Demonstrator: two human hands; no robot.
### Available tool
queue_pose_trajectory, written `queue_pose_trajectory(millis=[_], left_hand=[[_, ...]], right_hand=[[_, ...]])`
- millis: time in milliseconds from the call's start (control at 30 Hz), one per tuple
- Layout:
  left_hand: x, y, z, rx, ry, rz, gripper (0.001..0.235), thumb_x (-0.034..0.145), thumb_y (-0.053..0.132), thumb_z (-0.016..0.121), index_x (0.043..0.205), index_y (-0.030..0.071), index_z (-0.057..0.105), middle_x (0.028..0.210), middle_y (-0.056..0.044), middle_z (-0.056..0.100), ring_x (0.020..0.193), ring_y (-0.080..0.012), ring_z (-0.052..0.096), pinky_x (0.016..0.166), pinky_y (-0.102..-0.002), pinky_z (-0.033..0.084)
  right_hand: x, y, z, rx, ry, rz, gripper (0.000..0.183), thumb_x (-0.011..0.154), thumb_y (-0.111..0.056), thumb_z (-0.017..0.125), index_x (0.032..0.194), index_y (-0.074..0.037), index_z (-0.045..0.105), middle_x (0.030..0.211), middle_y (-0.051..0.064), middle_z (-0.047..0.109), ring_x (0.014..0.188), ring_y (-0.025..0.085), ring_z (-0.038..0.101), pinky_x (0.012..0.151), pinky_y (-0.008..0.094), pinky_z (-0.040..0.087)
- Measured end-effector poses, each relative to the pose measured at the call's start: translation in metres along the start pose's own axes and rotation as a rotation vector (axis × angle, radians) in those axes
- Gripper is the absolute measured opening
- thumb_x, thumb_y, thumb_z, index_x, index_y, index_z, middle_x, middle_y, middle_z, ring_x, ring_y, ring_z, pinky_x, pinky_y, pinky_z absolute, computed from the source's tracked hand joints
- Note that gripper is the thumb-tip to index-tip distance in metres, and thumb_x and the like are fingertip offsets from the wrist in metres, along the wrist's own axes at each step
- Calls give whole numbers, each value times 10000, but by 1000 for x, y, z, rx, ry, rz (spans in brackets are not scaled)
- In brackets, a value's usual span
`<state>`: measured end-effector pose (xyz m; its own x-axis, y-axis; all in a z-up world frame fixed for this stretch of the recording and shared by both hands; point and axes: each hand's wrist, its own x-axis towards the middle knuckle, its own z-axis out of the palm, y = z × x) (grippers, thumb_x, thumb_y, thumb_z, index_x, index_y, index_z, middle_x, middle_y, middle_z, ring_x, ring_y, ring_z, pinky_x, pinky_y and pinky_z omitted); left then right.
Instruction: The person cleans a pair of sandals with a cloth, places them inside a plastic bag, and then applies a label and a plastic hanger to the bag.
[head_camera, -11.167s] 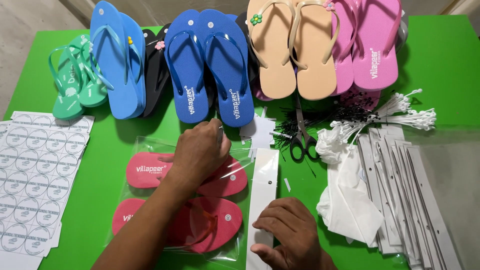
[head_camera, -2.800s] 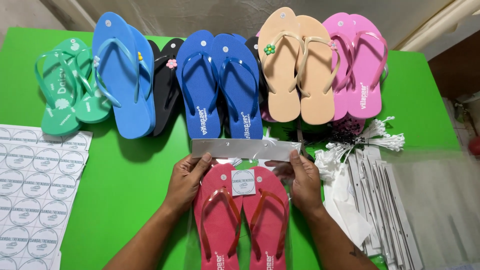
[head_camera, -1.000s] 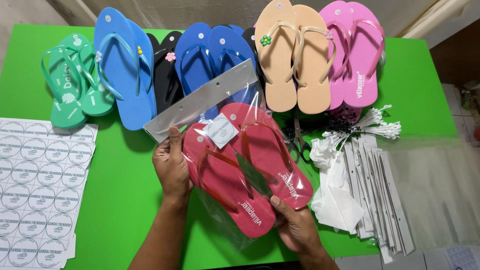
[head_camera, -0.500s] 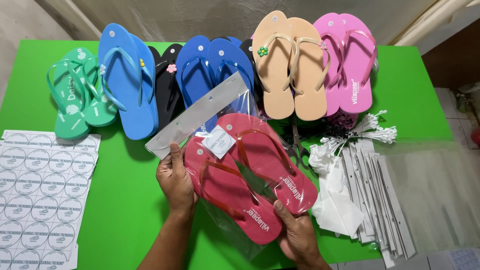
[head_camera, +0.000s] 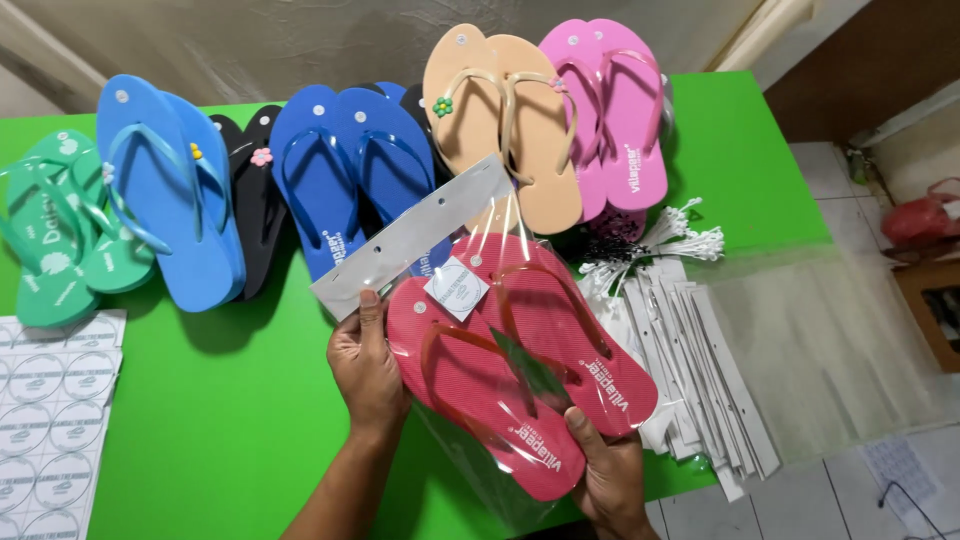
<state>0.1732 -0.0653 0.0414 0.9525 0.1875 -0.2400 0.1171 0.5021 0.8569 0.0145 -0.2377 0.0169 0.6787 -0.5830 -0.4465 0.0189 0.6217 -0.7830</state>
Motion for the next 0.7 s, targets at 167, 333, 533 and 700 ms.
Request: queue_pose_trajectory(millis=[167, 333, 533, 700], left_hand=[[-7, -8, 40, 19, -125, -34, 422, 991, 322, 545, 1297, 37, 601, 1163, -148, 709, 1080, -262, 724, 939, -368, 624], [-33, -30, 32, 192, -305, 60, 535, 1008, 274, 498, 1474, 35, 389, 1359, -196, 652, 1199, -273, 662, 958, -357, 596], [-47, -77, -5, 630, -540, 209, 505, 937, 269, 669, 1378, 83, 510, 1191, -166, 733, 1058, -271, 749, 902, -362, 661], [-43, -86, -5, 738, -555, 302, 471, 949, 338, 651, 1342, 101, 545, 1129, -141, 749, 974, -244, 752, 816, -345, 663]], right_hand=[[11, -52, -2, -14, 99, -29, 719, 814, -62, 617, 1516, -72, 460, 1271, 208, 624, 1117, 409, 626, 957, 611, 547], [78, -98, -60, -90, 262, -307, 579, 841, -250, 753, 1387, -118, 611, 1183, 73, 721, 955, 259, 715, 839, 446, 643], [178, -181, -47, -9, 132, -606, 698, 850, -189, 828, 1480, -180, 527, 1414, 24, 620, 1271, 294, 693, 1010, 527, 703], [297, -210, -53, 16, 311, -511, 474, 731, -83, 895, 1169, -173, 740, 1095, -12, 807, 981, 241, 828, 788, 445, 753]])
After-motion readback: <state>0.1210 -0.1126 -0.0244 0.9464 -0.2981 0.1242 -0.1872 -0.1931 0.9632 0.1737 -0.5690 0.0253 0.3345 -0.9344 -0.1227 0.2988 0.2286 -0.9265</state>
